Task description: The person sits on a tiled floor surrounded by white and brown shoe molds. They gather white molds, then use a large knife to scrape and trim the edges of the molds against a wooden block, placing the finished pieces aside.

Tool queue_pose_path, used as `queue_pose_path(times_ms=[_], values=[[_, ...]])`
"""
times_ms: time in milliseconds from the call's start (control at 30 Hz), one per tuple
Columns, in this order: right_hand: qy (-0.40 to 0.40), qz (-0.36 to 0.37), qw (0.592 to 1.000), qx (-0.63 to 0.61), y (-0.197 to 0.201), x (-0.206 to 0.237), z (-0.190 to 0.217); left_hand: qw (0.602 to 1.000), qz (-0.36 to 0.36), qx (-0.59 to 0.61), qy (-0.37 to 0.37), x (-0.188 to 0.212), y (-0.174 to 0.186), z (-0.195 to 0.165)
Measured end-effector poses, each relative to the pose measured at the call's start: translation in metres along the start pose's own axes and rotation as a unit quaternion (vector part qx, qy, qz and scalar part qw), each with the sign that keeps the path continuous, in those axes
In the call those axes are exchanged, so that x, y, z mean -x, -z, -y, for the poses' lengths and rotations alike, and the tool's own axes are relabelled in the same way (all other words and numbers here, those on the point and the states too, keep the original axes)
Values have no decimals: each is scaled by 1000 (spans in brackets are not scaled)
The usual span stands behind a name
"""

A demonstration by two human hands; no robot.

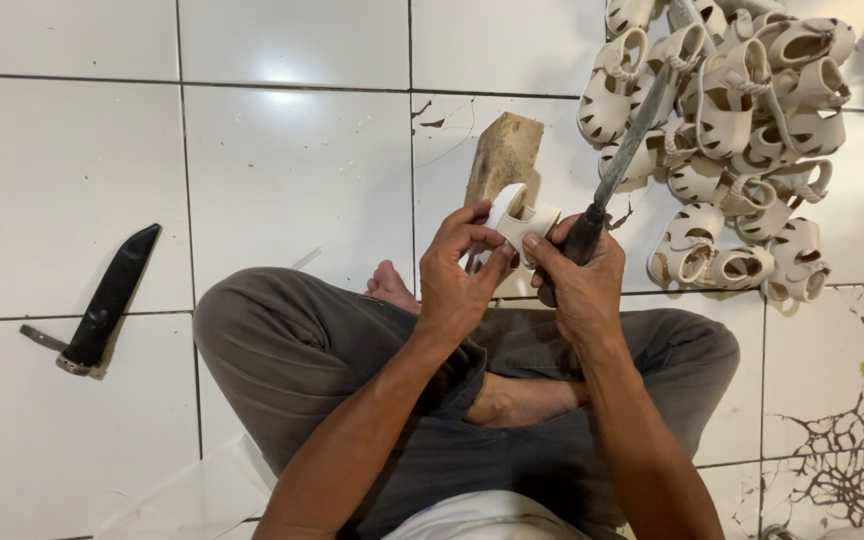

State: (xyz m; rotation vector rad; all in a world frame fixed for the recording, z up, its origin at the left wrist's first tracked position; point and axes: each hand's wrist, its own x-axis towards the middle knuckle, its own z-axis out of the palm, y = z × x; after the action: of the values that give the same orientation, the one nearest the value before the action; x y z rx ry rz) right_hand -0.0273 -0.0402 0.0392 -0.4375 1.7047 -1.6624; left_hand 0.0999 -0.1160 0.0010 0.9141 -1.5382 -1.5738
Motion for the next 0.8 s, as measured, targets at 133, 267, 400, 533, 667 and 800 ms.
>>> queue_pose_path(times_ms=[133,267,400,533,667,800], values=[[-6,4,1000,-12,2,-3,-3,999,1,-30,-26,1,3,-1],[11,20,999,-26,-4,-12,-4,999,32,16,-27,1,14,-4],[-27,52,998,7,-14,-21,-9,996,57,16,-73,-6,29,1],[66,-11,988,140,-13,-24,-21,998,-48,-41,-14,-13,41,15],[38,-54,973,221,-7,-29,-40,932,-88,-343,-77,-21,41,29],[29,-25,984,172,-6,-36,-60,896,-59,-417,-143,-34,24,36]])
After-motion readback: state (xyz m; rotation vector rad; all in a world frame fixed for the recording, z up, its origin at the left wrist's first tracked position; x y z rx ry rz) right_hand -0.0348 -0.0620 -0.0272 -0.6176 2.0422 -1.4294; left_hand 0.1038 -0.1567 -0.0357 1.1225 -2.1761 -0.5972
